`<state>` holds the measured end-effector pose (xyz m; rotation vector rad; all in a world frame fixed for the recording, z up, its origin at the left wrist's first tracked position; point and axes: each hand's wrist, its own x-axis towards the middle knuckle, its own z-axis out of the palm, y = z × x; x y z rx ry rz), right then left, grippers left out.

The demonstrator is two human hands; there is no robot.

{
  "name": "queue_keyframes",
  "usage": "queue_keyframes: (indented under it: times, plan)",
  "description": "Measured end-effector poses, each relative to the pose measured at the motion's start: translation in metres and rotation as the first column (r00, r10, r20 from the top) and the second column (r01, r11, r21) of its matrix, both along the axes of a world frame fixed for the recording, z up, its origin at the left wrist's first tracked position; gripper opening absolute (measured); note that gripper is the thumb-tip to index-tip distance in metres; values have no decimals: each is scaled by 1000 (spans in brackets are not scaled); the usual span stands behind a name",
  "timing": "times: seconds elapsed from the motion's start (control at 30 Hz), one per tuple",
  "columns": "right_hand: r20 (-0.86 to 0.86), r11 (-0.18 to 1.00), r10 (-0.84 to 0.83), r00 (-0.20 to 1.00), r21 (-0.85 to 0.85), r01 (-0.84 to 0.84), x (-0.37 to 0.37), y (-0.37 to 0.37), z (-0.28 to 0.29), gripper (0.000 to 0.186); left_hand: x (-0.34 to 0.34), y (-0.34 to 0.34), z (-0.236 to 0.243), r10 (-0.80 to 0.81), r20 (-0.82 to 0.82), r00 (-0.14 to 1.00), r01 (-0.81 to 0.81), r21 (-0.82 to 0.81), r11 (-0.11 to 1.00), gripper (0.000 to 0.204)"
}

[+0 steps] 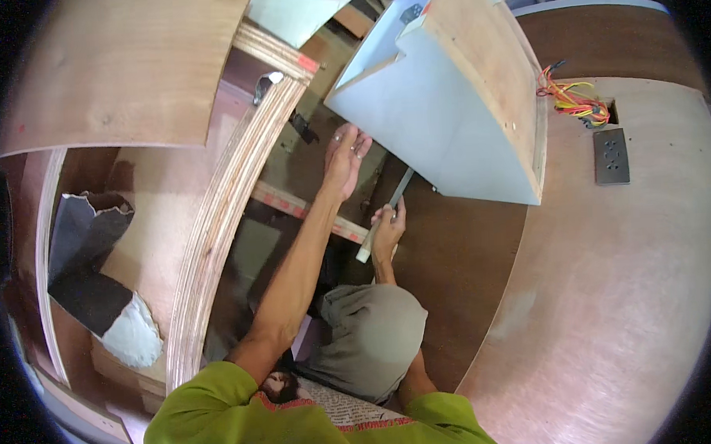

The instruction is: The person reaches into the bottom of a wooden cabinet structure to apply adhesive from a tube and then presses a white plastic component into place, using a scrap piece of wood to help align or press the object.

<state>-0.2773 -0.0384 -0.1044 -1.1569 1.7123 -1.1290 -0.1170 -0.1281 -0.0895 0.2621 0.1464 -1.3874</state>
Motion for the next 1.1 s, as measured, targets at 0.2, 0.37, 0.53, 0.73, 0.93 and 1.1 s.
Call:
queue_keyframes:
  times: [0.2, 0.37, 0.53, 0.73, 0.93, 1.1]
  plan:
    - [14, 999, -11, 1000, -31, 11, -1, 2, -3, 50, 9, -4, 0, -14, 108, 994, 16, -13, 1000, 20]
    - [44, 999, -11, 999, -34, 13, -3, 2, -5, 52, 11, -6, -5, -26, 126, 992, 32, -45, 998, 19]
    - [51, 999, -19, 999, -25, 20, -3, 3, -5, 53, 15, -6, -9, -86, 142, 986, 100, -96, 990, 17]
    - [43, 1000, -19, 999, -17, 19, -4, 3, -6, 52, 24, -8, -17, -145, 189, 971, 180, -186, 966, 18]
    - [49, 999, -34, 998, -7, 34, -6, 4, -9, 49, 29, -7, -20, -189, 173, 967, 226, -232, 946, 14]
    - [59, 1000, -7, 998, -10, 7, -10, -2, -10, 51, 24, -9, -19, -127, 201, 971, 158, -144, 977, 16]
